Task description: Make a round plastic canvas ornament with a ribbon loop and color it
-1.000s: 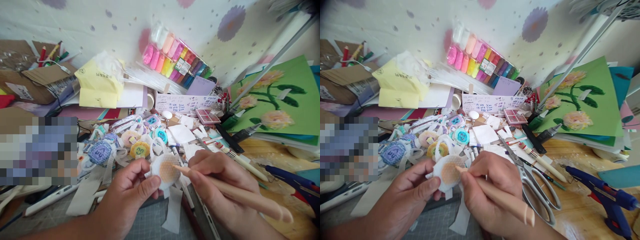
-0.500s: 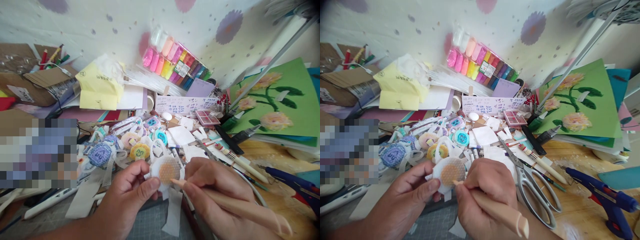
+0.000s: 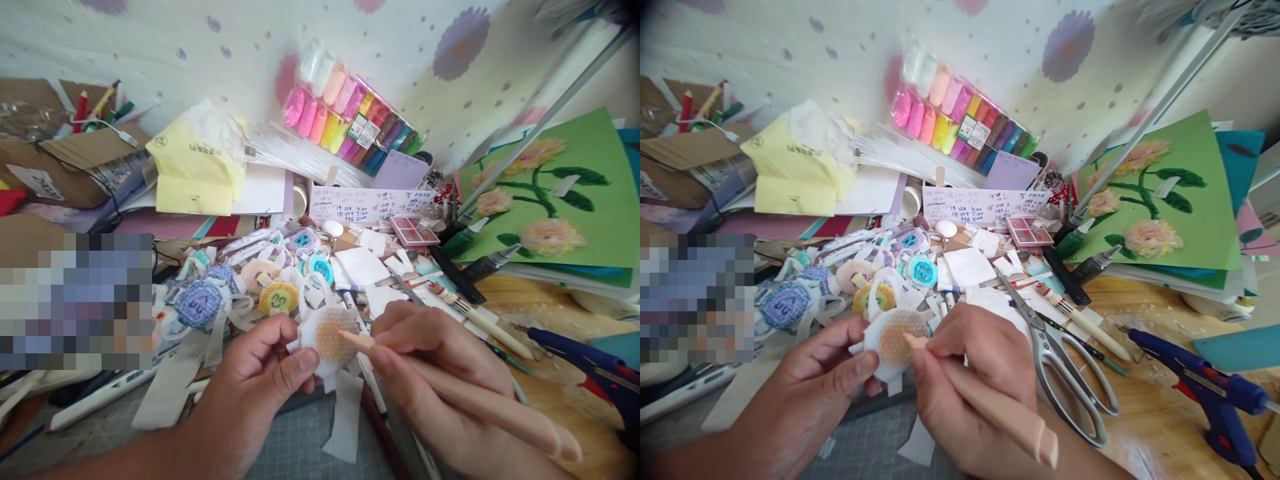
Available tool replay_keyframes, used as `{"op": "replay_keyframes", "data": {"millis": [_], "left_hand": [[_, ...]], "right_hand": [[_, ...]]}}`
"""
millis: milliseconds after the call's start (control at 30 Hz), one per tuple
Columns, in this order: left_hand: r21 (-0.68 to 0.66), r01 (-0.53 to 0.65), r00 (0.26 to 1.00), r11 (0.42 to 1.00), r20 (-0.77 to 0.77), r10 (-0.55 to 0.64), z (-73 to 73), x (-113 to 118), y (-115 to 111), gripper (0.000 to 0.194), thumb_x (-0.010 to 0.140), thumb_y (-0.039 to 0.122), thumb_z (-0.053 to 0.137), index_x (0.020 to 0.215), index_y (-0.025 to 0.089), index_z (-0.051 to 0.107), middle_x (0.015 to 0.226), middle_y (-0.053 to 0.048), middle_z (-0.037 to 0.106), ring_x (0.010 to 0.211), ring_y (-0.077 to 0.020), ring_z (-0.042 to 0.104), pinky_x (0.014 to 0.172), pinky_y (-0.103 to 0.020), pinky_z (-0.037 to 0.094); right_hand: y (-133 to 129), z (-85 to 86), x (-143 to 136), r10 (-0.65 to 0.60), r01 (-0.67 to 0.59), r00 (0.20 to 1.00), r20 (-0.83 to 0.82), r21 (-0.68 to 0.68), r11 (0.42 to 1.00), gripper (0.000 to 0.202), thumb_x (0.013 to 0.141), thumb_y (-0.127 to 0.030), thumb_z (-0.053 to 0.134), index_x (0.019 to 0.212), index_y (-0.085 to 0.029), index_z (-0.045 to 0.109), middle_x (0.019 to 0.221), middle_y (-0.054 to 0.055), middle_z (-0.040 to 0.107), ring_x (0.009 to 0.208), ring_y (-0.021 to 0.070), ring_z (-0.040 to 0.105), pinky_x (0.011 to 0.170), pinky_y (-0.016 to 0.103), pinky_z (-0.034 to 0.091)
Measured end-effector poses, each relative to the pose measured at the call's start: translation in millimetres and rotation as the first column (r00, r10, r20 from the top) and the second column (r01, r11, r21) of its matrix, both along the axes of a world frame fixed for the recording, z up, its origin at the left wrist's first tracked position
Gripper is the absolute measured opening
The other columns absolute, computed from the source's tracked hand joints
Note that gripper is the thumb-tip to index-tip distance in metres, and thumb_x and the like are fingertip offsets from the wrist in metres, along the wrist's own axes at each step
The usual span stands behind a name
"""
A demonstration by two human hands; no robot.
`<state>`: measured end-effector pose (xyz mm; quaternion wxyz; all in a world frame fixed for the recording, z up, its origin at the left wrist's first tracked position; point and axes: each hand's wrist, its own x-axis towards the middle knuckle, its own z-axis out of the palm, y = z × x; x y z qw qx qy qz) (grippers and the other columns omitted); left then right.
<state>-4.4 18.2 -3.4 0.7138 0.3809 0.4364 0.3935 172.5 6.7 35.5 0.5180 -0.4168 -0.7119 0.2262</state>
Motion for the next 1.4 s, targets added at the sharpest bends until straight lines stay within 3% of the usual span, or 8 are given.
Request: {"op": "replay_keyframes", "data": {"millis": [400, 733, 967, 1233, 1400], "left_hand": [[0.0, 0.017, 1.0, 1.0, 0.015, -0.017, 1.4, 0, 1, 0.021, 0.072, 0.036, 0.074, 0.067, 0.02, 0.06, 0.062, 0.004, 0.058, 0.06, -0.0116, 0.054, 0.059, -0.021, 0.045], [-0.003, 0.052, 0.998, 0.999, -0.027, -0.052, 1.2, 1, 1, 0.022, 0.071, 0.035, 0.074, 0.067, 0.019, 0.059, 0.061, 0.006, 0.057, 0.056, -0.009, 0.054, 0.056, -0.019, 0.045], [0.008, 0.069, 0.998, 0.998, -0.013, -0.069, 0.0, 3, 1, 0.023, 0.071, 0.033, 0.075, 0.066, 0.019, 0.057, 0.061, 0.006, 0.054, 0.058, -0.0099, 0.054, 0.056, -0.02, 0.047], [0.001, 0.077, 0.997, 0.997, -0.009, -0.077, -1.2, 4, 0, 0.028, 0.069, 0.036, 0.076, 0.065, 0.019, 0.054, 0.058, 0.006, 0.053, 0.058, -0.0103, 0.054, 0.055, -0.02, 0.046], [-0.014, 0.058, 0.998, 0.998, -0.004, -0.058, -2.1, 4, 2, 0.023, 0.071, 0.033, 0.075, 0.068, 0.019, 0.057, 0.062, 0.006, 0.055, 0.058, -0.0096, 0.055, 0.057, -0.021, 0.046]], "right_hand": [[-2, -6.1, 2, -0.061, 0.061, 0.998, -0.015, 0.021, 0.998, 0.019, 0.08, -0.008, 0.054, 0.07, -0.023, 0.05, 0.053, -0.002, 0.049, 0.046, 0.0114, 0.045, 0.044, 0.027, 0.033], [1, -4.2, 0, -0.025, 0.025, 1.0, 0.005, 0.071, 0.997, 0.016, 0.078, -0.006, 0.055, 0.075, -0.022, 0.054, 0.058, 0.002, 0.059, 0.049, 0.0125, 0.052, 0.045, 0.026, 0.041], [2, -6.7, -5, -0.016, 0.012, 1.0, 0.026, 0.126, 0.992, 0.016, 0.077, -0.005, 0.055, 0.073, -0.021, 0.055, 0.054, 0.0, 0.057, 0.046, 0.0106, 0.05, 0.042, 0.023, 0.04], [0, -3.3, -6, 0.035, -0.045, 0.996, 0.082, 0.118, 0.992, 0.017, 0.075, -0.006, 0.059, 0.07, -0.022, 0.054, 0.054, 0.0, 0.058, 0.045, 0.0126, 0.052, 0.041, 0.024, 0.04], [1, -5.5, -3, 0.08, -0.08, 0.995, -0.053, 0.001, 0.997, 0.017, 0.077, -0.009, 0.055, 0.067, -0.022, 0.051, 0.057, -0.001, 0.056, 0.046, 0.0117, 0.051, 0.044, 0.025, 0.039]]}}
